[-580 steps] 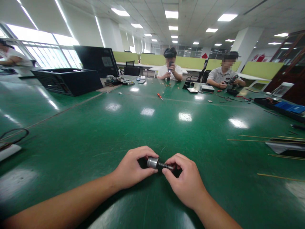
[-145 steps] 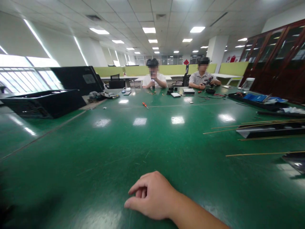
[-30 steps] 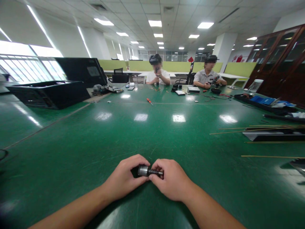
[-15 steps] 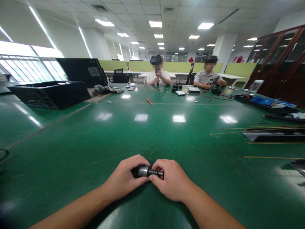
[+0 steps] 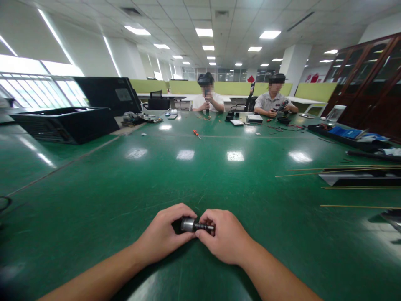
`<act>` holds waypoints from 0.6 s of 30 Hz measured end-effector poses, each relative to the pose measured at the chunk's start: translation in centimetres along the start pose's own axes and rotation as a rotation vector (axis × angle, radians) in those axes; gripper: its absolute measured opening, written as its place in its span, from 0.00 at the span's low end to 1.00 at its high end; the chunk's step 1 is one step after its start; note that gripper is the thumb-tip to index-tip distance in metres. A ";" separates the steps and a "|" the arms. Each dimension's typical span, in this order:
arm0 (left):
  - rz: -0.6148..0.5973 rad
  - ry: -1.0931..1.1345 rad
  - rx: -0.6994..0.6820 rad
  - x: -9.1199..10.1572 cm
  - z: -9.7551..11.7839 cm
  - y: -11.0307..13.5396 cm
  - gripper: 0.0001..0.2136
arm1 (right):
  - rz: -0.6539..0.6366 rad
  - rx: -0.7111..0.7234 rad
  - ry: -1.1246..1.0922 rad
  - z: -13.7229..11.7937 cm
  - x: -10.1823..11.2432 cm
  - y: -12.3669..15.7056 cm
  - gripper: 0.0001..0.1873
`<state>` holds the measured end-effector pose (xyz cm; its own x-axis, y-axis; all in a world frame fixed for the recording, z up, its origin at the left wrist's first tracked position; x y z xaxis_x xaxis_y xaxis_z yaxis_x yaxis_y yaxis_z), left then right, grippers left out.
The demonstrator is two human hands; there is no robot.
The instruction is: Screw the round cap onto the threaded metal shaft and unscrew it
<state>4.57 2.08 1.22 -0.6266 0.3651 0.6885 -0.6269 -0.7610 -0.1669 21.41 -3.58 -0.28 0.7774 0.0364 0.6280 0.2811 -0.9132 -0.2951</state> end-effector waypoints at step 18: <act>0.047 -0.001 0.009 0.2 -0.2 0.0 0.10 | 0.069 0.000 -0.005 -0.1 0.3 0.0 0.02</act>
<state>4.38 2.24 1.19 -0.6549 0.3281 0.6808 -0.5924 -0.7822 -0.1930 21.58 -3.63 0.02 0.7975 -0.0248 0.6028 0.2268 -0.9136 -0.3376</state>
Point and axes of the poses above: each hand's wrist, its own y-axis away from the middle knuckle, its own x-axis out of the back of the hand, z = x × y, the point moved 3 cm from there along -y, towards the middle knuckle, and after that the axes turned 10 degrees about x, right-handed, at the moved point
